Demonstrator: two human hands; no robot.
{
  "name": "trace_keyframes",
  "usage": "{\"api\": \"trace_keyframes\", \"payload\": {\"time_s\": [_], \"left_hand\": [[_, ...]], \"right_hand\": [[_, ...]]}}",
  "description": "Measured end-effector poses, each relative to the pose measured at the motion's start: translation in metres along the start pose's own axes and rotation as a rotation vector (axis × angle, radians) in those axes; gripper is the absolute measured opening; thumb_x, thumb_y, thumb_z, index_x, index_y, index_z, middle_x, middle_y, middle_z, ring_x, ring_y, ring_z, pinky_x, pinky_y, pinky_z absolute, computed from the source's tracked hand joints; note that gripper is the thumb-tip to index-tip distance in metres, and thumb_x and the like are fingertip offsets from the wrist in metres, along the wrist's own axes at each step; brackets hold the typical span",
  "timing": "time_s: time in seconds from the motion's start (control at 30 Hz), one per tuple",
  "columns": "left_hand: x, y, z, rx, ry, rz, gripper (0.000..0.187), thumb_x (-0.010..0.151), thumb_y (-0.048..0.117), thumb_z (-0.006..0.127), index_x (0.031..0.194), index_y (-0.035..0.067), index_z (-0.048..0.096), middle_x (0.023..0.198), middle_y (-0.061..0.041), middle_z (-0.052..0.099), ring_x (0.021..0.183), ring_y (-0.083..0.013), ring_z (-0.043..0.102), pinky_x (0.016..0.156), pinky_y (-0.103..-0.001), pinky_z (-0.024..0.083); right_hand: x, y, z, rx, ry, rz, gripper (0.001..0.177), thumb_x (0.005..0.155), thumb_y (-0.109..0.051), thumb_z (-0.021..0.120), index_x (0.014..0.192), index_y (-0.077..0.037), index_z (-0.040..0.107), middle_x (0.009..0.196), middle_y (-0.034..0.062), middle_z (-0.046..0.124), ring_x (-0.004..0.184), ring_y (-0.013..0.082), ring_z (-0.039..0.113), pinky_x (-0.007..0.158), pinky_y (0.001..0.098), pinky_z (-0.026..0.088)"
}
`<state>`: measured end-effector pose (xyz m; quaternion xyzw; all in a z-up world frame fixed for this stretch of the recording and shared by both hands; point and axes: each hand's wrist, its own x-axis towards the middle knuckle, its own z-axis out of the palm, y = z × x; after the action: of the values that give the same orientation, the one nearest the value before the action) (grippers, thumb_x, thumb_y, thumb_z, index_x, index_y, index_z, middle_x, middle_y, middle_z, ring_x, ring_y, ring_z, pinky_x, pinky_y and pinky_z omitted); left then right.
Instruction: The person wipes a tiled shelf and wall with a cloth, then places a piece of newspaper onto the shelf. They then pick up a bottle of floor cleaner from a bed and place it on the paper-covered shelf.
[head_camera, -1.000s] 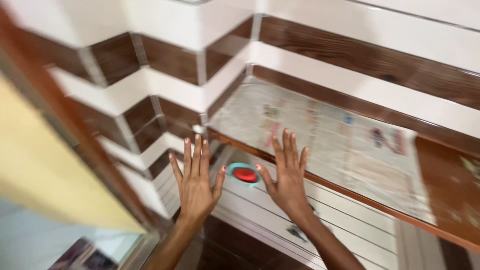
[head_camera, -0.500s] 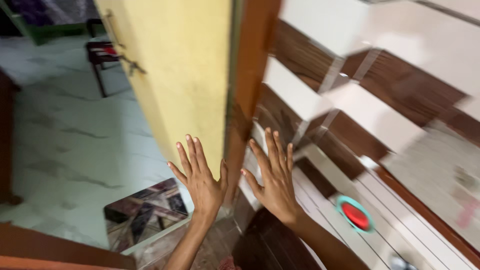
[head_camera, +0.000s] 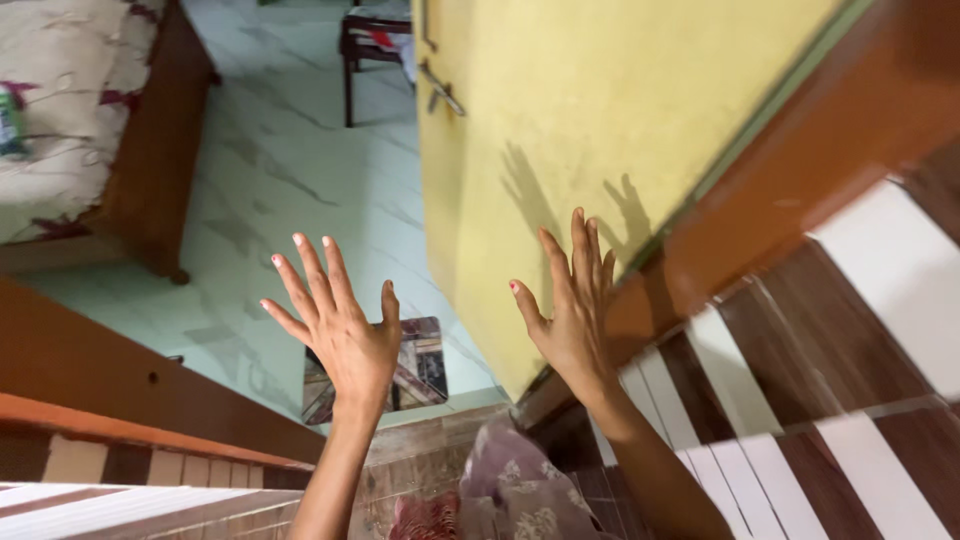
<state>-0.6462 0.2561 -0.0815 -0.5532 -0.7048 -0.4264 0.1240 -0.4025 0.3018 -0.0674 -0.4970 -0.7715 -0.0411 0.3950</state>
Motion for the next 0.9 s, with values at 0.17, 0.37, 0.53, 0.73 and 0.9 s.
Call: {"api": "trace_keyframes", "payload": {"time_s": [0.17,0.37,0.53,0.73,0.9], "left_hand": [[0.029,-0.049,0.008,0.081,-0.001,-0.044,0.083,0.090,0.025,0.077,0.161,0.007,0.038,0.172,-0.018,0.020,0.160,-0.0425,0.009,0.122,-0.071,0.000],[0.076,-0.119,0.057,0.148,0.008,-0.080,0.085,0.086,0.024,0.079,0.160,0.010,0.041,0.173,-0.014,0.022,0.160,-0.0401,0.010,0.123,-0.071,0.001],[0.147,-0.199,0.148,0.187,0.075,-0.100,0.085,0.086,0.025,0.080,0.160,0.011,0.040,0.173,-0.012,0.021,0.160,-0.0400,0.012,0.123,-0.072,0.002],[0.269,-0.297,0.291,0.225,0.138,-0.038,0.090,0.086,0.030,0.081,0.162,0.015,0.035,0.172,-0.010,0.020,0.159,-0.0376,0.014,0.123,-0.073,0.005],[0.333,-0.344,0.352,0.195,-0.008,-0.171,0.087,0.083,0.029,0.079,0.158,0.016,0.036,0.169,-0.010,0.021,0.157,-0.0378,0.013,0.121,-0.072,0.004]], "right_hand": [[0.053,-0.013,0.068,0.090,-0.032,-0.021,0.069,0.093,-0.030,0.074,0.154,-0.010,0.046,0.171,0.0214,0.018,0.159,0.0437,0.016,0.121,0.0718,0.015],[0.121,-0.002,0.187,0.162,-0.042,-0.079,0.071,0.093,-0.030,0.074,0.155,-0.010,0.046,0.170,0.0217,0.019,0.158,0.0440,0.017,0.120,0.0723,0.015],[0.197,0.028,0.338,0.199,-0.038,-0.117,0.071,0.093,-0.035,0.074,0.154,-0.012,0.046,0.170,0.0195,0.021,0.158,0.0418,0.018,0.121,0.0717,0.014],[0.305,0.060,0.534,0.234,-0.104,-0.150,0.068,0.092,-0.033,0.074,0.151,-0.011,0.049,0.170,0.0223,0.021,0.157,0.0442,0.019,0.117,0.0747,0.015],[0.376,0.070,0.622,0.202,-0.187,-0.187,0.069,0.090,-0.035,0.074,0.149,-0.010,0.048,0.167,0.0236,0.021,0.155,0.0452,0.021,0.114,0.0747,0.018]]}}
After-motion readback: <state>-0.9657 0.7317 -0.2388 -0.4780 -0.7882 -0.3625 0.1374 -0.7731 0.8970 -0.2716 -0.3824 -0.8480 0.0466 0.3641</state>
